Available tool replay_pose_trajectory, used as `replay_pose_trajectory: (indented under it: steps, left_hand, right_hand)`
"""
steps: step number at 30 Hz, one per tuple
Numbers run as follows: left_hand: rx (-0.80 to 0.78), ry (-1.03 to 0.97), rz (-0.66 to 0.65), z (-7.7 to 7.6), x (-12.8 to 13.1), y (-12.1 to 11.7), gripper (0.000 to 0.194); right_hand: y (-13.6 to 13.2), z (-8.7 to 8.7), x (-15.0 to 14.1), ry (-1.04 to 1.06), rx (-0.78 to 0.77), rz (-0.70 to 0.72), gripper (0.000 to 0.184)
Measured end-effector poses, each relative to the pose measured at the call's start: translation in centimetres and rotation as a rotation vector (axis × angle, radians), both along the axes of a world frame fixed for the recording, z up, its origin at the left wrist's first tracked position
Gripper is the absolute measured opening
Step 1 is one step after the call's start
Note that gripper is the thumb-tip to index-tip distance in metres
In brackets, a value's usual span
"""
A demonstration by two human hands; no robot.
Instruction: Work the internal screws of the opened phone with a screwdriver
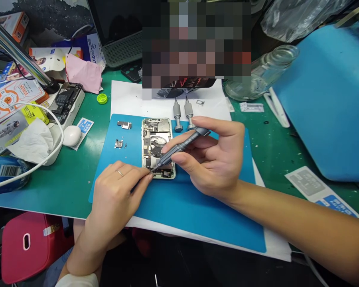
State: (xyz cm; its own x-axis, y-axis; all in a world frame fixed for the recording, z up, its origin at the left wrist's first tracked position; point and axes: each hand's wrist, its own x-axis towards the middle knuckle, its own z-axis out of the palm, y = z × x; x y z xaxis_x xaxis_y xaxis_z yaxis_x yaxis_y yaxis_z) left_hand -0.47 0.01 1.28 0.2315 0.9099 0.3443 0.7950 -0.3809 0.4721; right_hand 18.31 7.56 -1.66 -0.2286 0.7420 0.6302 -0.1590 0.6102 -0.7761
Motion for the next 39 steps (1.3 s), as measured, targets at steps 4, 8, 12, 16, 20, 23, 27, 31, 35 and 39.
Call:
replay_pose_trajectory:
  steps: [4, 8, 12, 16, 20, 23, 27, 31, 35, 39]
  left_hand:
    - [-0.006, 0.007, 0.006, 0.0, 0.0, 0.0, 0.004]
    - [-0.003, 0.011, 0.008, 0.1, 0.0, -0.1, 0.004]
    - [-0.011, 0.023, 0.003, 0.1, 0.0, -0.1, 0.005]
    - [-0.003, 0.027, 0.023, 0.1, 0.0, -0.1, 0.009]
    - [-0.008, 0.023, 0.034, 0.3, -0.1, -0.2, 0.014]
    - [-0.012, 0.013, 0.055, 0.3, -0.2, -0.3, 0.018]
    - [-0.047, 0.005, 0.127, 0.4, -0.1, -0.6, 0.034]
    - [-0.089, 0.027, 0.150, 0.2, 0.5, -1.5, 0.035]
    - [-0.140, 0.014, 0.206, -0.6, 1.3, -2.7, 0.031]
    - [-0.095, 0.060, 0.183, -1.3, 1.6, -3.6, 0.029]
  right_hand:
    - [0.0, 0.0, 0.0, -0.014, -0.011, -0.001, 0.050]
    - [0.0, -0.1, 0.1, -0.007, -0.018, 0.003, 0.050]
    - [0.0, -0.2, 0.0, 0.021, -0.029, 0.032, 0.053]
    - [0.1, -0.2, -0.1, 0.035, -0.033, 0.049, 0.053]
    - [0.0, -0.3, -0.1, 0.036, -0.048, 0.046, 0.052]
    - [0.0, -0.2, -0.1, 0.031, -0.056, 0.022, 0.052]
    - [0.0, 0.0, 0.0, 0.019, -0.027, -0.013, 0.052]
    - [0.0, -0.1, -0.1, -0.005, -0.001, -0.037, 0.052]
    - [0.1, -0.2, 0.0, -0.016, 0.080, -0.067, 0.051]
    - [0.2, 1.0, 0.4, -0.086, 0.168, -0.101, 0.056]
